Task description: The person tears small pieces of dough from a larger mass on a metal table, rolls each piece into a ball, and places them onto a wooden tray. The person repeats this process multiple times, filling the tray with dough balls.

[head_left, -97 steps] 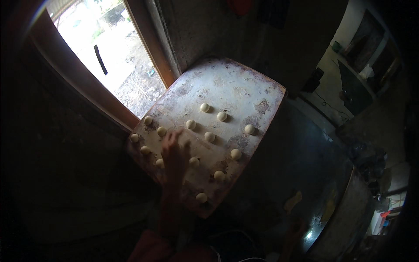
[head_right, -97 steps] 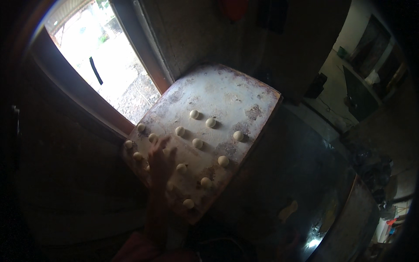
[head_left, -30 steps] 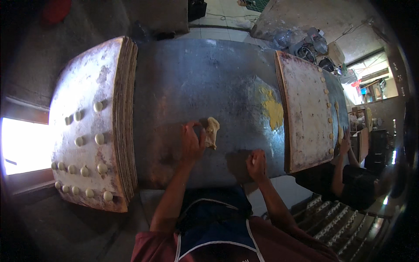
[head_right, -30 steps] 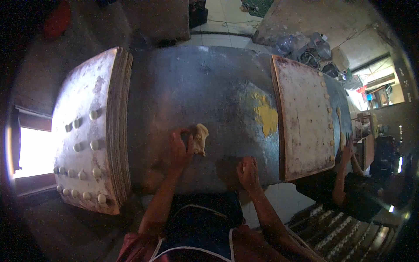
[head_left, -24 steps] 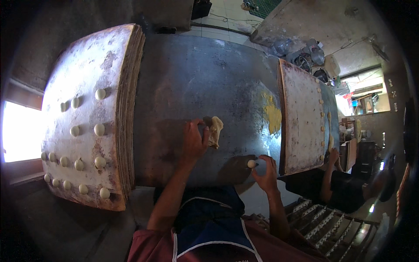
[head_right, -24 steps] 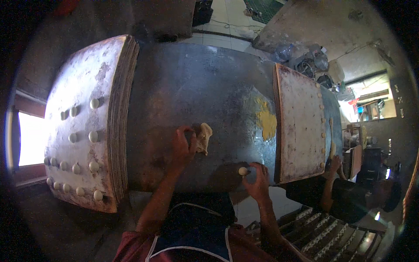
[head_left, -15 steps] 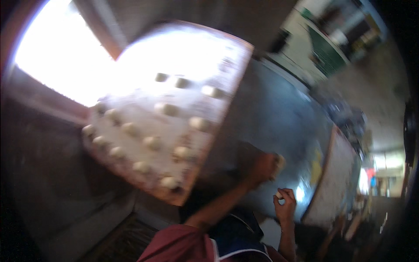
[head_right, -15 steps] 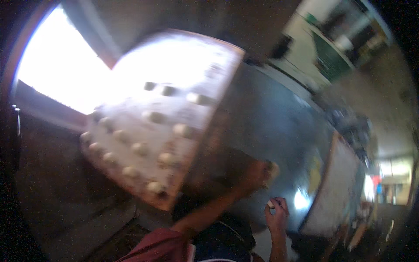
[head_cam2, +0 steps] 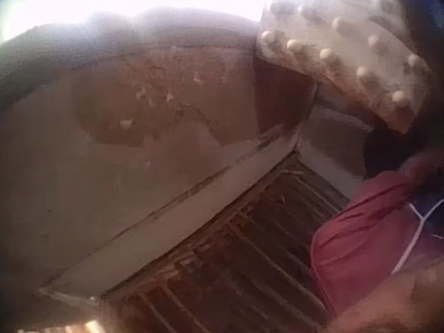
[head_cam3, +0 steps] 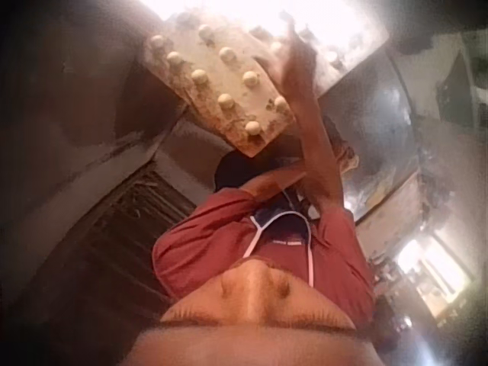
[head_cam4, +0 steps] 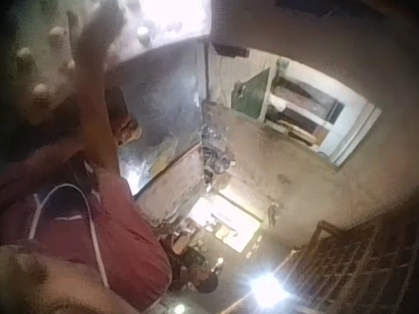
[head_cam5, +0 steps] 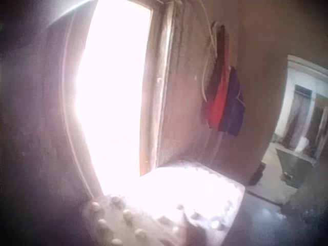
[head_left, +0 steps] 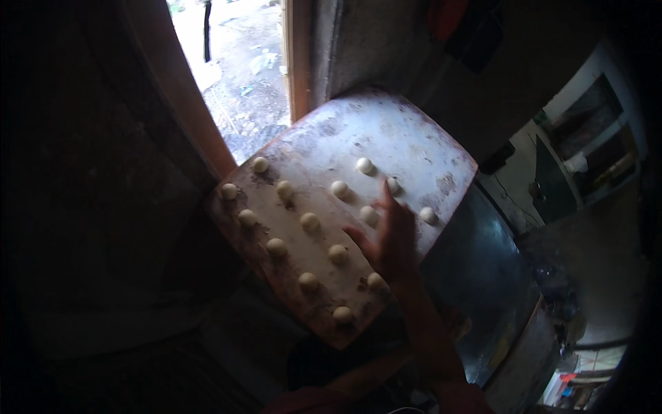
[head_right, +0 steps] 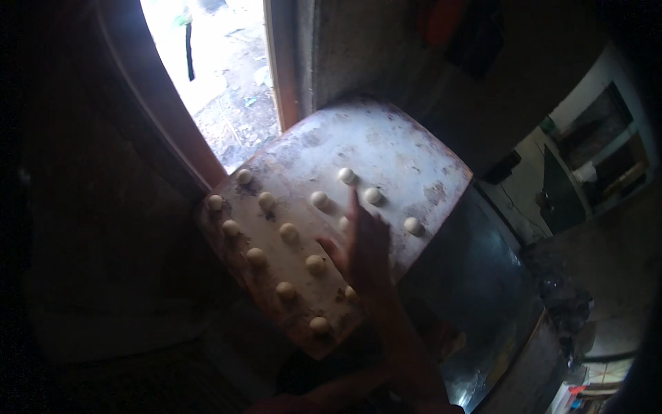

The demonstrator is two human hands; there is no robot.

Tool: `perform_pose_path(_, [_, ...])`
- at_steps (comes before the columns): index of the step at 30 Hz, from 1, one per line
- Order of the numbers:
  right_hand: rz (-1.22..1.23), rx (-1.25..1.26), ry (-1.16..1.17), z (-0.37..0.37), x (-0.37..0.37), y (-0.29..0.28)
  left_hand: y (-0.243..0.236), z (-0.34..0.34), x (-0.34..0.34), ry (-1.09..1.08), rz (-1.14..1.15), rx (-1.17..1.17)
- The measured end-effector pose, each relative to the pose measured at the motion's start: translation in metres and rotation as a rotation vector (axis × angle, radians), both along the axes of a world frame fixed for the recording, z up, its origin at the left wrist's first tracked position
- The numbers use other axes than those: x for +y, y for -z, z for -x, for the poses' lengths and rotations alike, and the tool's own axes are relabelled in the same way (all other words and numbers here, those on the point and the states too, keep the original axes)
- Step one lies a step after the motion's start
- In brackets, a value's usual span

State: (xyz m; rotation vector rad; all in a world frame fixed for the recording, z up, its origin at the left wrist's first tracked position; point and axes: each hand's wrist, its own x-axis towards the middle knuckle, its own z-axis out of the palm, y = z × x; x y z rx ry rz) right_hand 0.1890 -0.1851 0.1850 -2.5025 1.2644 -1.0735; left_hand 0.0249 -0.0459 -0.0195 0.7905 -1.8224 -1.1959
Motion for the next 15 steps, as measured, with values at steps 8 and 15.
perform_pose_path(8, [-0.32,0.03,0.799,0.354,0.186,0.059,0.029,0.022,0.035,-0.185,0.204,-0.15])
perform_pose_path(15, [-0.356,0.501,0.185,0.419,0.198,0.154,0.004,0.054,0.055,-0.155,0.404,-0.4])
